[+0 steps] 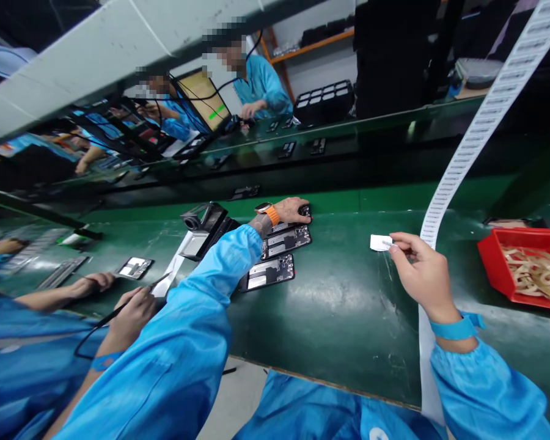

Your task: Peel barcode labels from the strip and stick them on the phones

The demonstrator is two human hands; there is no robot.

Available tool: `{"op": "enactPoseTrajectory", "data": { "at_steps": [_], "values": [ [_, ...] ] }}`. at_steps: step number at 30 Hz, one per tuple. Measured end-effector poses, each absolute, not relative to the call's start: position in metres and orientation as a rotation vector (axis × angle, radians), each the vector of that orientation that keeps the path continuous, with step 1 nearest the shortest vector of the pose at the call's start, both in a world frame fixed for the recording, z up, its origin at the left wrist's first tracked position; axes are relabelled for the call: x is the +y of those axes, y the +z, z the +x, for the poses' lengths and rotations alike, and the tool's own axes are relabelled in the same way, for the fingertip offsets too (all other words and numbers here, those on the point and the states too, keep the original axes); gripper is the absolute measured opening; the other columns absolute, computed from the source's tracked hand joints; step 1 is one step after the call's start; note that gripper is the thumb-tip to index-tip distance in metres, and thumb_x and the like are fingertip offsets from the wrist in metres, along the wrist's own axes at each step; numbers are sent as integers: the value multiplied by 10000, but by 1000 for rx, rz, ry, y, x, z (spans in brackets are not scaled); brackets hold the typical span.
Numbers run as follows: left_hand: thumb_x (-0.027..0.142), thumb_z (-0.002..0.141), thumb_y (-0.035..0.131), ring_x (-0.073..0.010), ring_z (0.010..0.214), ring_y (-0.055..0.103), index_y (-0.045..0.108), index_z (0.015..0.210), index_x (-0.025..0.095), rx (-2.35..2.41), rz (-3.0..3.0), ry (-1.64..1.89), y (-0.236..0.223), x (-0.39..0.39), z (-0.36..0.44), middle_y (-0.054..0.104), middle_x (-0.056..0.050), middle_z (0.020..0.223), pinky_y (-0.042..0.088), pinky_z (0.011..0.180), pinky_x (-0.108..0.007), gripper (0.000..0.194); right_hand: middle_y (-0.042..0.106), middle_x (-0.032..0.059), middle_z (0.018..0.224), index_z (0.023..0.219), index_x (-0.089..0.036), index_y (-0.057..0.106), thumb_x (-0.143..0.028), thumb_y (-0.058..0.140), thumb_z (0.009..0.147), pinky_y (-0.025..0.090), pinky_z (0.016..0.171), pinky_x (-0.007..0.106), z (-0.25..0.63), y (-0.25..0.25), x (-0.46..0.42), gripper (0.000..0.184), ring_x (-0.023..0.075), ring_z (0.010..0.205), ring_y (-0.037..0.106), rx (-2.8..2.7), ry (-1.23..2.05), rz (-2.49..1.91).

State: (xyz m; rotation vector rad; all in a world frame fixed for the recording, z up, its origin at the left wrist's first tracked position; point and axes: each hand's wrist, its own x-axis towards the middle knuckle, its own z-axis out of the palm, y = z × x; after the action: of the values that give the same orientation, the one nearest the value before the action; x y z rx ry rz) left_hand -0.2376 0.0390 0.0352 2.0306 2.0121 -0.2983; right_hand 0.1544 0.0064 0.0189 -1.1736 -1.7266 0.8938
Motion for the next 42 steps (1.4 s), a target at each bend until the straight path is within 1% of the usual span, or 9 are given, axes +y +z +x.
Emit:
{"op": "enactPoseTrajectory", "data": {
  "at_steps": [7,11,17,19,26,29,32,36,42],
  "values": [
    [640,784,685,-305,1237,588,510,1465,102,1989,2065,-294,30,43,-233,602,-178,1368,433,1044,-321,885,742,44,863,1034,-234,713,-399,654,865,580,770,357,156,12,7,244,212,776,713,-1789,873,-1165],
    [651,787,682,-313,1210,600,435,1534,143,1921,2171,-271,25,38,-230,601,-171,1332,444,1021,-339,936,738,50,855,1002,-233,693,-398,666,847,568,734,355,156,11,6,228,215,756,706,-1770,892,-1170],
    [580,917,525,-297,1129,625,587,1427,205,1907,2322,-206,13,33,-230,608,-143,1284,466,960,-357,636,726,51,838,986,-227,670,-401,662,843,552,727,356,154,9,7,225,215,749,696,-1761,915,-1148],
    [587,941,491,-303,1166,601,575,1448,220,1927,2325,-192,8,31,-230,582,-149,1341,461,980,-375,631,719,46,819,976,-224,664,-398,661,842,549,721,354,154,10,8,220,211,735,693,-1746,922,-1140],
    [479,934,583,-333,1255,528,601,1426,162,1988,2247,125,9,36,-235,558,-195,1369,395,1112,-462,586,689,13,743,953,-227,611,-317,675,824,538,679,323,153,9,11,169,188,687,677,-1641,979,-1113],
    [488,937,584,-301,1246,554,618,1392,162,1894,1962,845,38,51,-224,620,-165,1297,419,1110,-444,561,676,-1,717,924,-230,583,-289,699,805,527,616,295,149,11,11,176,164,620,651,-1558,1049,-1049],
    [650,986,388,-260,1154,633,547,1450,247,1305,1364,1428,68,57,-175,686,-106,1210,544,943,-404,635,660,-15,691,905,-234,554,-295,718,796,512,541,269,145,20,6,206,141,554,621,-1427,1161,-944],
    [651,1015,245,-250,1072,695,556,1425,250,691,794,1400,77,47,-73,715,-99,1188,596,823,-387,653,620,-45,663,906,-246,508,-350,718,825,468,447,239,140,37,-11,248,119,486,578,-1368,1251,-819],
    [626,1030,280,-265,1154,689,561,1425,229,524,384,1258,54,46,-4,699,-111,1277,604,899,-403,627,609,-47,694,949,-237,522,-310,654,891,452,490,232,137,36,-20,162,97,515,565,-1623,1210,-924]
  ]
}}
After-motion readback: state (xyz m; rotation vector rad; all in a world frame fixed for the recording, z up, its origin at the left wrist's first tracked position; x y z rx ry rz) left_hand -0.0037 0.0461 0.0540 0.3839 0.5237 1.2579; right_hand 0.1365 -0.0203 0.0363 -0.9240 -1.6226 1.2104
